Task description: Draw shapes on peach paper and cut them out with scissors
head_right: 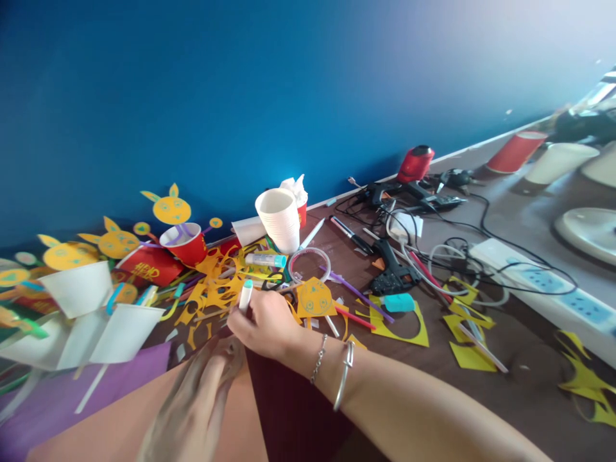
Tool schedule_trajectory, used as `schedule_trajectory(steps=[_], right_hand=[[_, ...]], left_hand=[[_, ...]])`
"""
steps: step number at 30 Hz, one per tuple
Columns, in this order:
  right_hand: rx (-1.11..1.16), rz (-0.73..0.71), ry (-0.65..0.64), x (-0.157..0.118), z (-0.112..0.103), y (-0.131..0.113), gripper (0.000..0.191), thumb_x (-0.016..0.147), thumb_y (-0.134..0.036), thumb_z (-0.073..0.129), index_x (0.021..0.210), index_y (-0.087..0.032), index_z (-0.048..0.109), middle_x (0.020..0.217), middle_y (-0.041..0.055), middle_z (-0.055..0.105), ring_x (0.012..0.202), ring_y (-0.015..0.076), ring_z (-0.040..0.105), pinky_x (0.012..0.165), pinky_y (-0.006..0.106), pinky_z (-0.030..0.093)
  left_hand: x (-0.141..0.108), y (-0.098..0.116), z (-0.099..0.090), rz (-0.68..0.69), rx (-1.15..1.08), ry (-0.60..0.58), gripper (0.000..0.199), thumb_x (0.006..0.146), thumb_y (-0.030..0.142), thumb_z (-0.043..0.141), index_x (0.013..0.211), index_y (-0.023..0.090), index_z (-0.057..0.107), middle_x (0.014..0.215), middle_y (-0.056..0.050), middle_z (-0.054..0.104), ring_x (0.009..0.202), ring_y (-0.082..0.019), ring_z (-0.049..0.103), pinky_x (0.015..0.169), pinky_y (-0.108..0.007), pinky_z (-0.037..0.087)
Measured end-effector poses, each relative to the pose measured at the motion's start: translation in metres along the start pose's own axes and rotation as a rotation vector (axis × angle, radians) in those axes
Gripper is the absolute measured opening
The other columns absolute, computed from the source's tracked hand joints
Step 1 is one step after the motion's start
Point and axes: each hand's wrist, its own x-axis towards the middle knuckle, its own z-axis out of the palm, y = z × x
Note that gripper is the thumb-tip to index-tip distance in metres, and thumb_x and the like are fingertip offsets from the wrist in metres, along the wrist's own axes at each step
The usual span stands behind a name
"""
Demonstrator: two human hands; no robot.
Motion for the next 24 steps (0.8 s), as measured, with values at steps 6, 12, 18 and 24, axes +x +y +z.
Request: schedule_trajectory(steps=[6,12,18,24], right_hand=[[0.004,0.018,-0.012,0.001,-0.003,-0.003,0.020,0.076,-0.016,0.047,0.059,-0.019,0.037,0.054,-0.0055,0.039,0.049,0.0072,0.034,0.049,0.021,0.024],[-0.007,0.039,-0.027,0.001,-0.003,-0.004,0.021,0.076,-0.016,0.047,0.058,-0.019,0.038,0.054,-0.0053,0.039,0.049,0.0075,0.035,0.049,0.021,0.025],[0.001,0.052,-0.042,0.001,-0.004,-0.003,0.019,0.078,-0.017,0.047,0.060,-0.019,0.040,0.054,-0.0051,0.043,0.049,0.0074,0.037,0.049,0.022,0.024],[-0.002,0.038,-0.048,0.000,-0.004,-0.003,0.020,0.081,-0.019,0.046,0.061,-0.019,0.040,0.055,-0.0048,0.045,0.049,0.0075,0.039,0.049,0.021,0.024]], left_hand=[[0.004,0.002,-0.010,-0.003,-0.016,-0.032,0.040,0.085,0.009,0.037,0.121,0.023,0.047,0.126,-0.009,0.058,0.116,-0.023,0.055,0.083,-0.032,0.055],[0.006,0.004,-0.014,-0.024,-0.019,-0.055,0.038,0.087,0.012,0.038,0.122,0.023,0.047,0.127,-0.010,0.057,0.115,-0.023,0.056,0.080,-0.030,0.056],[0.004,0.001,-0.009,0.010,-0.034,-0.003,0.040,0.087,0.012,0.037,0.124,0.021,0.046,0.127,-0.011,0.057,0.116,-0.023,0.056,0.080,-0.031,0.056],[0.005,0.000,-0.010,0.013,-0.031,-0.020,0.041,0.085,0.011,0.037,0.123,0.022,0.046,0.128,-0.011,0.056,0.117,-0.023,0.055,0.081,-0.032,0.055]])
